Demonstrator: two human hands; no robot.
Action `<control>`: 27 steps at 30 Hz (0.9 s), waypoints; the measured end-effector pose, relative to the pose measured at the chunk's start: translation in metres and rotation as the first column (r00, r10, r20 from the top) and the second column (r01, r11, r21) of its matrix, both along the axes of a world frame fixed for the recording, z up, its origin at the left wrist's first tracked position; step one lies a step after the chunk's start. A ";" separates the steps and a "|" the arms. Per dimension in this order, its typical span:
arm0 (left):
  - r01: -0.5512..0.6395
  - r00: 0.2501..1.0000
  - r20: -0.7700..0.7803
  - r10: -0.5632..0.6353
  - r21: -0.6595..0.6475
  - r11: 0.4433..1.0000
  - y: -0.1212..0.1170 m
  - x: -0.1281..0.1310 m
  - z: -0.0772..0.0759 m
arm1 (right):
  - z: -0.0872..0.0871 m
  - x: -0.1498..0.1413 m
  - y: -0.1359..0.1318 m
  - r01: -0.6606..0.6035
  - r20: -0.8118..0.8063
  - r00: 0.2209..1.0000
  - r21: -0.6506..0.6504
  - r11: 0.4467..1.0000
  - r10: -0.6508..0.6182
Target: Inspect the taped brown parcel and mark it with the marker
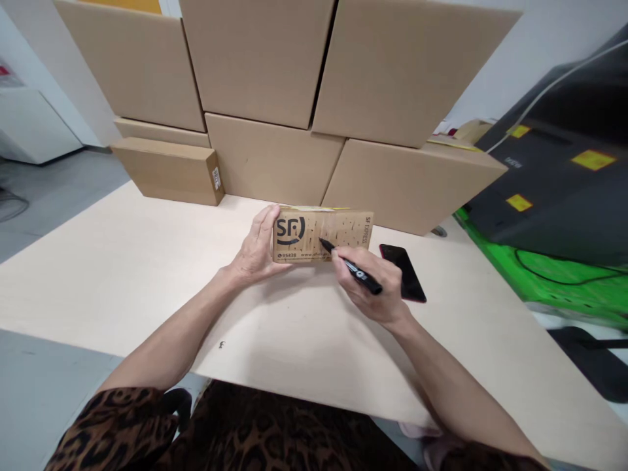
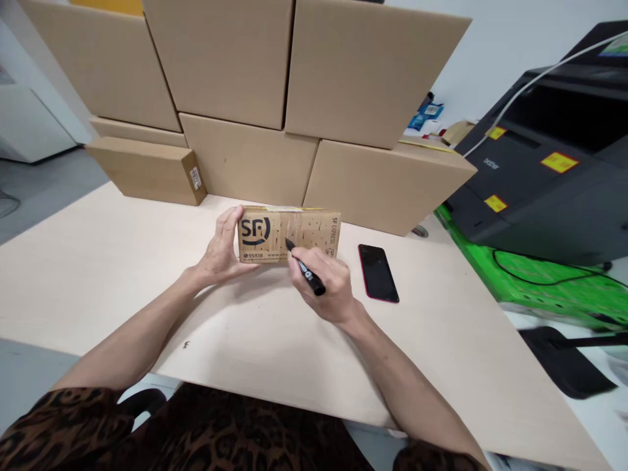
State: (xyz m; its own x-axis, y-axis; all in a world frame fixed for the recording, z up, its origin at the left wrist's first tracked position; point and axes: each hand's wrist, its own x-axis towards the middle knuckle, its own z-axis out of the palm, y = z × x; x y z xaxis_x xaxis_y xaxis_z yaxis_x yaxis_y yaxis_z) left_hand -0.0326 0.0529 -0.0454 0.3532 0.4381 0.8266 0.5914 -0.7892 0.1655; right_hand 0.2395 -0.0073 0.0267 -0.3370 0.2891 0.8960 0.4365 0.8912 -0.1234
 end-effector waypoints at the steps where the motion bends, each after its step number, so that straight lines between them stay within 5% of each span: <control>1: -0.003 1.000 -0.008 0.003 0.005 1.000 0.000 0.000 0.001 | 0.000 0.002 0.001 0.016 -0.007 1.000 0.003 1.000 -0.016; 6: -0.004 1.000 -0.025 0.004 -0.014 1.000 0.000 -0.001 0.001 | -0.003 0.035 -0.022 0.156 0.046 0.986 0.097 0.983 -0.161; 11: 0.002 1.000 -0.009 -0.002 -0.015 1.000 0.000 -0.002 0.000 | -0.036 0.071 -0.035 0.160 0.386 0.900 0.140 0.977 -0.203; 14: 0.003 1.000 -0.003 -0.003 -0.022 1.000 0.001 -0.002 0.000 | -0.065 0.082 -0.036 0.173 0.575 0.806 0.001 0.985 -0.142; 19: 0.015 1.000 -0.001 -0.015 -0.004 1.000 0.001 -0.003 0.000 | -0.097 0.085 -0.037 0.227 0.673 0.738 -0.196 0.954 -0.037; 24: 0.023 1.000 0.008 -0.023 -0.005 1.000 0.002 -0.002 0.000 | -0.104 0.092 -0.029 0.292 0.631 0.775 -0.322 0.901 -0.025; 27: 0.029 0.999 0.016 -0.029 0.001 1.000 0.002 -0.002 -0.001 | -0.099 0.106 -0.013 0.485 0.592 0.778 -0.356 0.799 -0.209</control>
